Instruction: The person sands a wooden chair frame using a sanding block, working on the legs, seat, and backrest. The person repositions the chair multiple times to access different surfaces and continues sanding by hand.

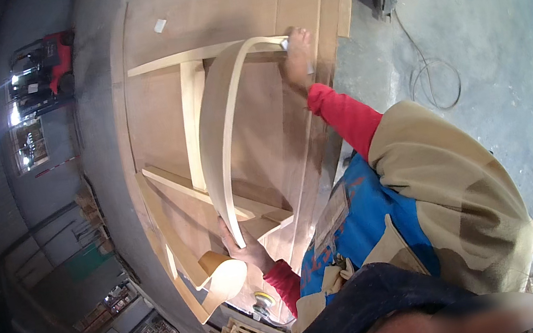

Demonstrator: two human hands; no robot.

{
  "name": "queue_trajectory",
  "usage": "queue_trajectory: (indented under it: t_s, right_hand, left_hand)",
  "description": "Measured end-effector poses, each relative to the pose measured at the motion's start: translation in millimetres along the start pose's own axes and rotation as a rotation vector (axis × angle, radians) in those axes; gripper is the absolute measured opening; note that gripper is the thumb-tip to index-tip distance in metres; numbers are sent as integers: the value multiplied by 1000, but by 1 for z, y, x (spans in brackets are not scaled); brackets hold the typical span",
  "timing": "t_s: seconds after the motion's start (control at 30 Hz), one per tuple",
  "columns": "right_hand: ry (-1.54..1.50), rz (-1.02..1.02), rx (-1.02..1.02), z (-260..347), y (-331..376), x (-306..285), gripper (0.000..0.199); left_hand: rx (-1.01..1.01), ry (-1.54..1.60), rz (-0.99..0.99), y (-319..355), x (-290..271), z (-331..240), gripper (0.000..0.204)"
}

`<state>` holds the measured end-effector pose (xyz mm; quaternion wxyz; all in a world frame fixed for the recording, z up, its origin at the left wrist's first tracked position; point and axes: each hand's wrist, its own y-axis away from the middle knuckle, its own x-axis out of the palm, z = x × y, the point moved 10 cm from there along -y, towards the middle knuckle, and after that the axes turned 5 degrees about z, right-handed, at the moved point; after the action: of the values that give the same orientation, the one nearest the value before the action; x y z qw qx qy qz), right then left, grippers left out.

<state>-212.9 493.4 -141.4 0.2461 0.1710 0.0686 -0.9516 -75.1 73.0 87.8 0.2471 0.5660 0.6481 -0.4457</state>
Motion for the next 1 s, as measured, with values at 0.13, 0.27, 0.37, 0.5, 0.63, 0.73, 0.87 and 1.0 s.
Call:
queue_trajectory:
  t_s: [0.13,0.27,0.37,0.5,0.63,0.73,0.87,1.0]
  right_hand:
    - [-170,206,-66,19,8,14,69]
    - [-157,120,-39,11,-15,-9,63]
    - [-241,74,103,-12,-27,-10,56]
    - [-260,110,52,-17,-20,2,62]
    - [-151,54,-320,10,-7,-20,65]
    - [-56,224,-347,10,2,-29,63]
    - [-209,255,35,-35,19,-71,60]
    - [-140,-15,198,-82,34,-144,58]
  left_hand:
    - [13,-34,-3,-2,6,-3,39]
    - [-64,-40,66,-1,3,0,45]
    - [-13,158,327,-11,5,-21,58]
    - [-52,780,704,-55,21,-65,84]
    - [-140,670,817,-128,89,-72,77]
    - [-142,455,871,-154,142,-59,71]
    - [-232,558,823,-154,167,-42,61]
    - [-81,415,852,-135,161,-50,54]
